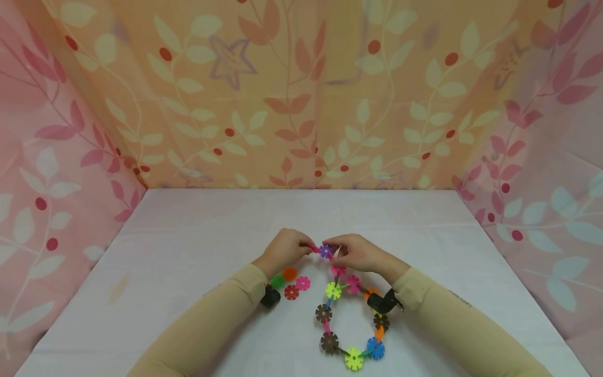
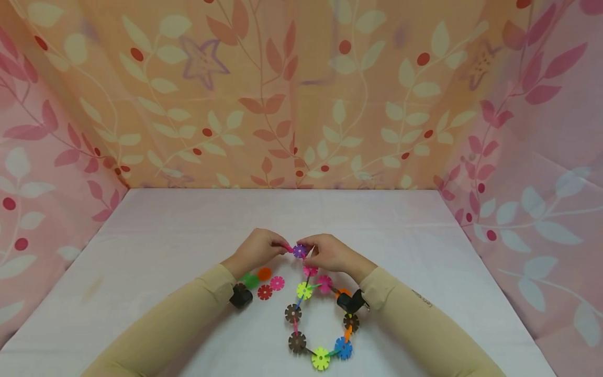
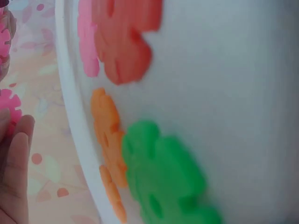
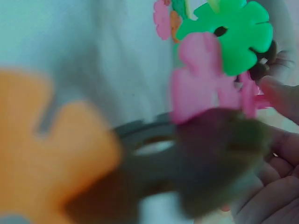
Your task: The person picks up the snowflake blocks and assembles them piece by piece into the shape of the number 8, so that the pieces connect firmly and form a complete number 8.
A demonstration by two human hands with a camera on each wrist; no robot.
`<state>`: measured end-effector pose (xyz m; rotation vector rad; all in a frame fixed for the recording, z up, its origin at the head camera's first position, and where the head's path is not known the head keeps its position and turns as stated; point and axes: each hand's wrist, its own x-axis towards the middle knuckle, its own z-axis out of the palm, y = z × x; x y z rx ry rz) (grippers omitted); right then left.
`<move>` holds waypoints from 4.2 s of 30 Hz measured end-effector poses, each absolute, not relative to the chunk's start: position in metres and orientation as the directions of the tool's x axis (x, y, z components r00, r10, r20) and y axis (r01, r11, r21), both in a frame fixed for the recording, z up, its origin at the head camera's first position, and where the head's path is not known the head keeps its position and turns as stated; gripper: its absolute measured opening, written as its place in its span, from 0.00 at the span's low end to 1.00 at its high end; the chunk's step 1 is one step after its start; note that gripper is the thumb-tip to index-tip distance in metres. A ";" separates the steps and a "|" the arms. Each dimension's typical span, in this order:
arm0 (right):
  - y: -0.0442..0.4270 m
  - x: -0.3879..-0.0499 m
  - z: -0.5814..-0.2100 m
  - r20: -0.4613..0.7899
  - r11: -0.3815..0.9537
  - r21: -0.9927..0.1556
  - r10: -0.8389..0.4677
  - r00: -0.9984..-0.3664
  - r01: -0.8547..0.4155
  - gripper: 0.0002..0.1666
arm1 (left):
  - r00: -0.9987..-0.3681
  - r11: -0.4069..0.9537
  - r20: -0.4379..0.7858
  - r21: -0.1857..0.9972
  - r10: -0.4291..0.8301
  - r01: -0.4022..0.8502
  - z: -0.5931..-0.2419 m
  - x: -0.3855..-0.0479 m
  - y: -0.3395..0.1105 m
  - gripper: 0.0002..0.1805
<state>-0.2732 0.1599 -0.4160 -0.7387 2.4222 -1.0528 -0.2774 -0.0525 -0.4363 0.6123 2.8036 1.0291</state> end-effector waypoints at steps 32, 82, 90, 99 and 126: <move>0.159 -0.272 -0.418 -0.147 0.492 -0.828 -0.654 -0.742 -0.270 0.26 | -0.871 0.743 0.083 0.487 0.484 0.459 -0.433 -0.274 -0.050 0.07; 0.149 -0.270 -0.421 -0.158 0.424 -0.897 -0.570 -0.807 -0.124 0.20 | -0.781 0.638 0.277 0.457 0.560 0.620 -0.434 -0.265 -0.060 0.05; 0.151 -0.269 -0.419 -0.204 0.489 -0.866 -0.533 -0.821 -0.103 0.07 | -0.720 0.579 0.340 0.433 0.605 0.691 -0.434 -0.263 -0.057 0.04; 0.155 -0.268 -0.420 -0.270 0.459 -0.888 -0.587 -0.763 -0.039 0.12 | -0.706 0.566 0.369 0.424 0.605 0.707 -0.433 -0.259 -0.056 0.04; 0.145 -0.249 -0.411 -0.067 0.424 -0.866 -0.626 -0.777 -0.266 0.10 | -0.431 0.400 0.553 0.184 0.713 0.898 -0.423 -0.242 -0.064 0.05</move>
